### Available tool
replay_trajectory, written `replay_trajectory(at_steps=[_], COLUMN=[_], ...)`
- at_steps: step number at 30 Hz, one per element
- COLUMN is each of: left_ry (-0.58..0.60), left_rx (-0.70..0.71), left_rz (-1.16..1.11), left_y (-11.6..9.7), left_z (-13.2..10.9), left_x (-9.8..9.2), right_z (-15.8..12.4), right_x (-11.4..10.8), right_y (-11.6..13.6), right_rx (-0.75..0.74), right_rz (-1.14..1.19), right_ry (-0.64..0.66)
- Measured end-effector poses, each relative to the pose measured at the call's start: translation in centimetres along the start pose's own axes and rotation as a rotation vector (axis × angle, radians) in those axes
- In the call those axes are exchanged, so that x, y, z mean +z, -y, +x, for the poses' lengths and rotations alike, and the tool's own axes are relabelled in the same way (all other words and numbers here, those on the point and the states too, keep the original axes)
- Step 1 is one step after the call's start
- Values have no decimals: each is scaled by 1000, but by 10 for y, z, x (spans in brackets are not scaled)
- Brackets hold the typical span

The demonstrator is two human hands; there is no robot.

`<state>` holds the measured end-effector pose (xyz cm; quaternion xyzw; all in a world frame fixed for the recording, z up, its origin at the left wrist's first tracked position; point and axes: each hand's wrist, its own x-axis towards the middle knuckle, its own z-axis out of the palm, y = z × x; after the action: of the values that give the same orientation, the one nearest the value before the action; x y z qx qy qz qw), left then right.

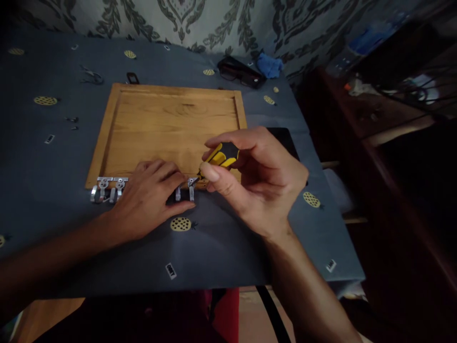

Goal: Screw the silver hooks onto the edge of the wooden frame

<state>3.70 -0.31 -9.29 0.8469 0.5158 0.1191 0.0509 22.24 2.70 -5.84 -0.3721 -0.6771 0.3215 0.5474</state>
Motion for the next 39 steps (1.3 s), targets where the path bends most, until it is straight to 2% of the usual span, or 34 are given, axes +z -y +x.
replay_trajectory(at_steps=[6,14,20,22,30,39], left_ry=[9,22,22,14,-1,17], left_rx=[-6,-4,-14,-14,-9,-8], left_rz=[1,-13,-13,-14,-8,-9], left_y=[0,-1,-1,-1,-1,0], left_z=[0,0,1,1,0,0], left_x=[-1,-2,-3,-2,1,-1], right_z=[3,-3,2,3,-2,7], right_x=[-4,5,-4,-4,7,-7], right_y=[-2,-3,0,-1,-4,-4], right_rx=[27,56,45,31,-30,-51], right_rz=[35,157,81,91,16,111], right_ry=[88,61,206,189,-21,216])
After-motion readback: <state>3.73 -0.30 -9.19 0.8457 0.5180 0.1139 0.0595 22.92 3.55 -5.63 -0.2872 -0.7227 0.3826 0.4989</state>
